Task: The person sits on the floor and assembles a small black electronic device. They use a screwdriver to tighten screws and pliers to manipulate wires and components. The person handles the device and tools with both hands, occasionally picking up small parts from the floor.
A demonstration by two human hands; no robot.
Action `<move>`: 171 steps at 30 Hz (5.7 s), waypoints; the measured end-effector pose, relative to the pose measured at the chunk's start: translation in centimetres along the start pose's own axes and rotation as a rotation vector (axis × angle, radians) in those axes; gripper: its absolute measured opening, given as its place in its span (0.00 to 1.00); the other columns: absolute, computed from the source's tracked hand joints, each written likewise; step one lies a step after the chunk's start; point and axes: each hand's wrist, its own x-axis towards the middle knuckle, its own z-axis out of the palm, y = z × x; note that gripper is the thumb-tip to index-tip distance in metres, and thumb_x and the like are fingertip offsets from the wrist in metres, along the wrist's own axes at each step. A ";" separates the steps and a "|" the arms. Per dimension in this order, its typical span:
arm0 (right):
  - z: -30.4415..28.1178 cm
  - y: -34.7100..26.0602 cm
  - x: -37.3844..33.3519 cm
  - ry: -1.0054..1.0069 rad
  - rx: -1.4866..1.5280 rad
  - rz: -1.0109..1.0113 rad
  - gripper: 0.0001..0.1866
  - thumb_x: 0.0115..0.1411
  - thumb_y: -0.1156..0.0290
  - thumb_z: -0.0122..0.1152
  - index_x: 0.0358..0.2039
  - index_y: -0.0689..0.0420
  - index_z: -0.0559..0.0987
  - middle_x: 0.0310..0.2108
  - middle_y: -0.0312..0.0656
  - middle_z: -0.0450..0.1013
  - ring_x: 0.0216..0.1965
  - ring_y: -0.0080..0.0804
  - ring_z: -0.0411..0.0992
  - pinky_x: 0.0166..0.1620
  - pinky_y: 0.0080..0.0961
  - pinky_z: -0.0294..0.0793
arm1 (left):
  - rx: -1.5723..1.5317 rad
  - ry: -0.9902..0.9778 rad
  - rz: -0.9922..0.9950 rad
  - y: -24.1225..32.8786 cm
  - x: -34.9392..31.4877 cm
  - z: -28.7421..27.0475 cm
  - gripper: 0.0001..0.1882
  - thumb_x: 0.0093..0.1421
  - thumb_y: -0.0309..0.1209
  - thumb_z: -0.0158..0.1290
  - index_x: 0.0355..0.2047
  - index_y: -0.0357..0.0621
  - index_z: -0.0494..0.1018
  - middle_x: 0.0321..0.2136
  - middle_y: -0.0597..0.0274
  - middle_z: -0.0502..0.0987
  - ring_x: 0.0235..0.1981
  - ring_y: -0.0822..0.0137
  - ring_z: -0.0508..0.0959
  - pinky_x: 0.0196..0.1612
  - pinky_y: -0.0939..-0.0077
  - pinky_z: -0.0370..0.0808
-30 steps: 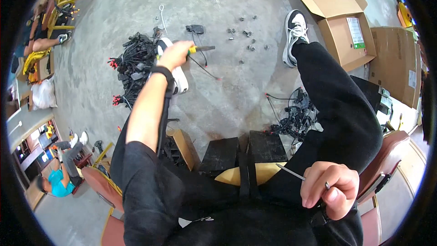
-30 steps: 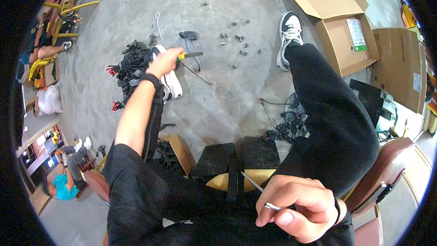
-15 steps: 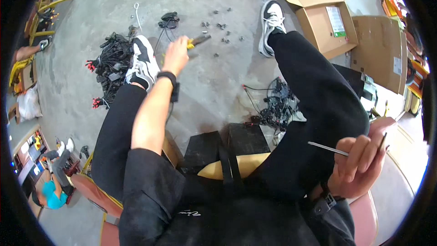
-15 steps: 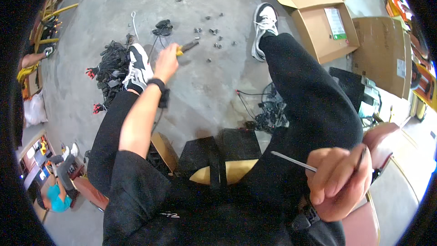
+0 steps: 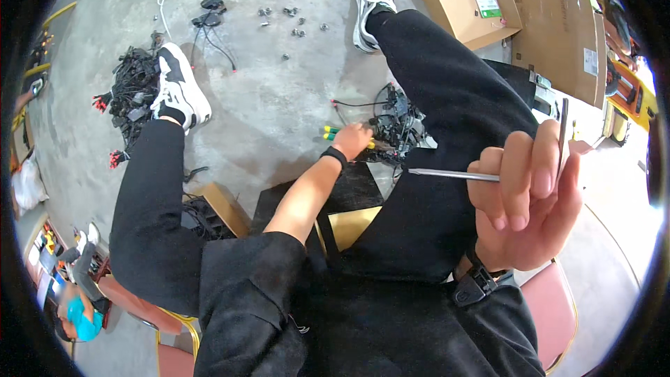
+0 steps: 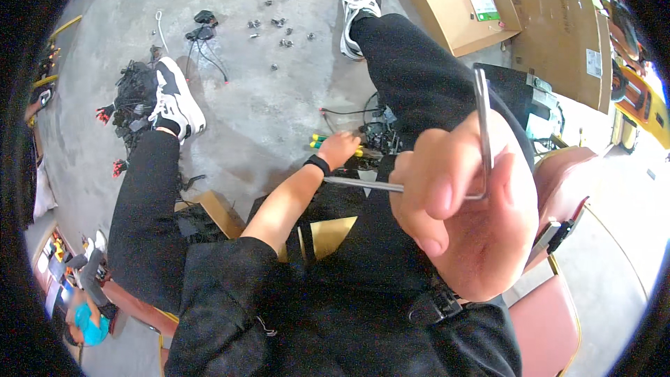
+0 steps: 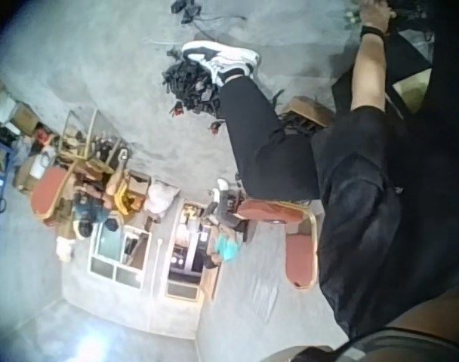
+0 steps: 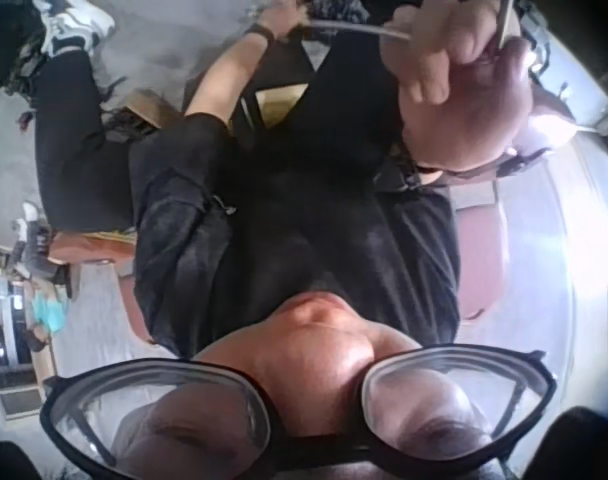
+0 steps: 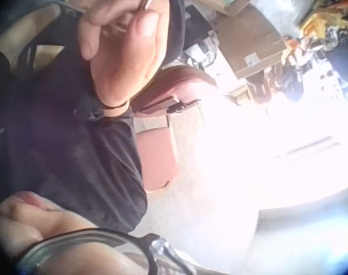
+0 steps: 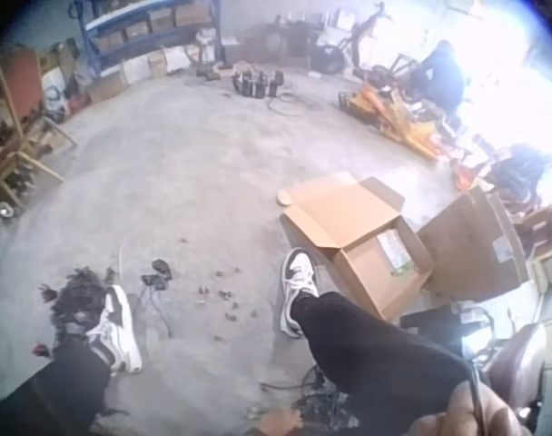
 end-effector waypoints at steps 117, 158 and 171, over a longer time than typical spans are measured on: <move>9.3 4.0 2.2 -0.460 -0.545 -0.170 0.12 0.66 0.69 0.48 0.46 0.61 0.71 0.35 0.36 0.74 0.26 0.20 0.64 0.34 0.20 0.66 | -0.735 1.097 -0.279 10.0 -25.8 -40.0 0.24 0.70 0.45 0.35 0.39 0.35 0.71 0.26 0.65 0.72 0.24 0.77 0.70 0.29 0.81 0.68; 12.8 3.6 1.1 -0.412 0.394 0.474 0.24 0.69 0.53 0.38 0.16 0.47 0.52 0.12 0.24 0.43 0.12 0.17 0.40 0.18 0.20 0.42 | -0.435 1.142 -0.323 10.1 -24.6 -39.4 0.20 0.68 0.42 0.39 0.35 0.36 0.70 0.25 0.61 0.72 0.25 0.72 0.72 0.31 0.77 0.68; 10.9 3.4 1.8 -0.746 0.687 0.653 0.21 0.68 0.57 0.35 0.16 0.46 0.55 0.10 0.24 0.43 0.12 0.18 0.41 0.18 0.20 0.44 | -0.480 1.095 -0.275 10.3 -24.2 -39.6 0.22 0.68 0.44 0.38 0.32 0.37 0.70 0.20 0.64 0.70 0.23 0.75 0.70 0.29 0.78 0.67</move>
